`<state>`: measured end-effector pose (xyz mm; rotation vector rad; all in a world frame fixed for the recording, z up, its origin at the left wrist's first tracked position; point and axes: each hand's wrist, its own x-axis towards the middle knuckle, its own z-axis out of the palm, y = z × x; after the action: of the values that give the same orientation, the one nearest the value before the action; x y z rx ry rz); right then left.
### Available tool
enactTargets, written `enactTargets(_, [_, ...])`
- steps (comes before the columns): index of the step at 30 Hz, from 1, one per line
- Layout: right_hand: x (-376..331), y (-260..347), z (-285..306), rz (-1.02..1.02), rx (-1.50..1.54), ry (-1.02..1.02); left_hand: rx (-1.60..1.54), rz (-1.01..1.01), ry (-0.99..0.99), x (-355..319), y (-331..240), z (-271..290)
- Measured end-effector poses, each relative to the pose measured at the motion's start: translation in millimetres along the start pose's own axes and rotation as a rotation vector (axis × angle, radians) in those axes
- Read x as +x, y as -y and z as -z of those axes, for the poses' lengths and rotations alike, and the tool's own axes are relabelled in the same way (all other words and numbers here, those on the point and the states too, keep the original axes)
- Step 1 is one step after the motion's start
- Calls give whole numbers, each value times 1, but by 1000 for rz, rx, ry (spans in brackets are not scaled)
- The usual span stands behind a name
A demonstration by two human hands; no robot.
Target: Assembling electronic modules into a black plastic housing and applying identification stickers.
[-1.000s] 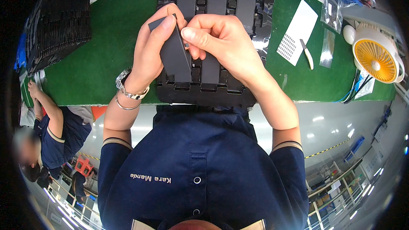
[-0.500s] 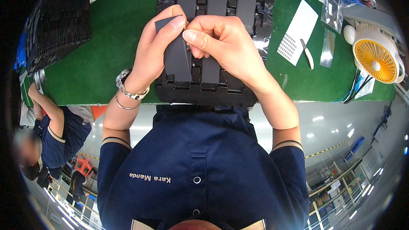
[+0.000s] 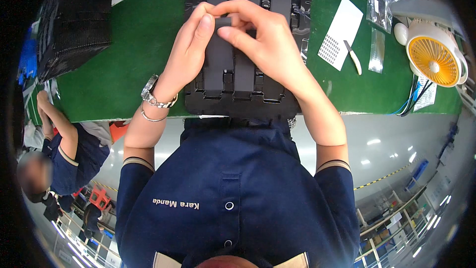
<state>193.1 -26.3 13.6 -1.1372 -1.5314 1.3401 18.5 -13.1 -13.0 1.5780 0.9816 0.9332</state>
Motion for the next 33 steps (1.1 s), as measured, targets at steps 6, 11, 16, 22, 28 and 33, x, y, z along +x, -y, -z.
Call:
enactTargets(6, [-55,1,26,453,-745,-340,518,-3,-233,-30,-20,22])
enactTargets(11, [-108,-8,33,642,-1084,-202,899,77,-160,-70,-13,17])
enactTargets(16, [-122,-21,29,636,-1191,-222,981,102,-131,-82,-9,2])
enactTargets(22, [-121,-19,35,473,-1085,-98,830,98,-186,-77,-19,2])
enactTargets(28, [-109,35,47,600,59,-128,-144,392,-322,-76,-42,-1])
enactTargets(33, [-94,107,23,566,1095,389,-197,372,-332,-63,-64,22])
